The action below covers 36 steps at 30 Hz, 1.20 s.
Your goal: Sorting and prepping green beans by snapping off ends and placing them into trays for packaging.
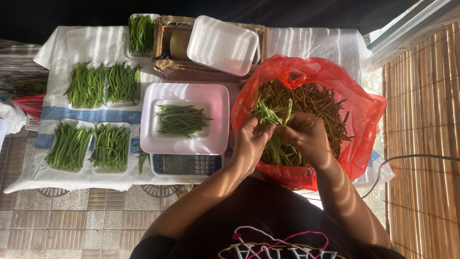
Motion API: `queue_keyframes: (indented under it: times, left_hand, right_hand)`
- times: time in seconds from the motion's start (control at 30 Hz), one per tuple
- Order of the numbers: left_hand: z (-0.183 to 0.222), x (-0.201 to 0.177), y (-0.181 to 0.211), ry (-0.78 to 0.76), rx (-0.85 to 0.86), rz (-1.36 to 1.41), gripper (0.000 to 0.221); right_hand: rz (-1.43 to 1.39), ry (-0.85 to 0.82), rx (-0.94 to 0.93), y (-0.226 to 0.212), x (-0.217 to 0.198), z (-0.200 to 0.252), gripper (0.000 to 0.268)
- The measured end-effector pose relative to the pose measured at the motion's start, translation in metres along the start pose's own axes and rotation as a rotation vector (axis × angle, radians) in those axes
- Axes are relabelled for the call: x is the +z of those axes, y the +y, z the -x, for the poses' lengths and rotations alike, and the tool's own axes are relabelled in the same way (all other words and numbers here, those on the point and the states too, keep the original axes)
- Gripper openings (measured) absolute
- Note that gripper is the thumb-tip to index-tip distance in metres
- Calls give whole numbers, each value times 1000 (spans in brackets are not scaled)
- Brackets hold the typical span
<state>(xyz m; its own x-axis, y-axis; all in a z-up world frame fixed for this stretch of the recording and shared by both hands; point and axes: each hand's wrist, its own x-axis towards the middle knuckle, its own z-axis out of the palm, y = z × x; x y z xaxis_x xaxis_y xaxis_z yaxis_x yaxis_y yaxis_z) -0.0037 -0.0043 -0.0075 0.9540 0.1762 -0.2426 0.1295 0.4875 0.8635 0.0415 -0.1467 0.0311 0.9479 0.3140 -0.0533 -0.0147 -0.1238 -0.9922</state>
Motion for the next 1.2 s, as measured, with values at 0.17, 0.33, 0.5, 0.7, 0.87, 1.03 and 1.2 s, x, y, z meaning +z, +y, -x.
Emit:
queue_keyframes:
  times: [0.17,0.33,0.5,0.7,0.87,1.03,1.2]
  left_hand:
    - [1,-4,-7,4,2,-35,33]
    - [2,-4,6,11,7,-5,34]
    - [-11,-28,-35,-10,-68,-353,42]
    - [-2,-9,-3,-25,-38,-389,54]
    - [3,-8,3,-13,-66,-401,61]
    - [13,-3,20,-38,-73,-313,64]
    - [26,1,44,-70,-83,-146,48]
  right_hand:
    - [-185,28,124,11,-4,-3,8]
    - [-412,57,226,1,-8,-3,9]
    - [-394,43,270,-3,-4,-1,14]
    - [-299,111,178,26,1,-2,15]
    - [-259,115,138,21,2,0,14]
    - [-227,118,119,22,5,2,14]
    - [90,172,3,38,-22,0,17]
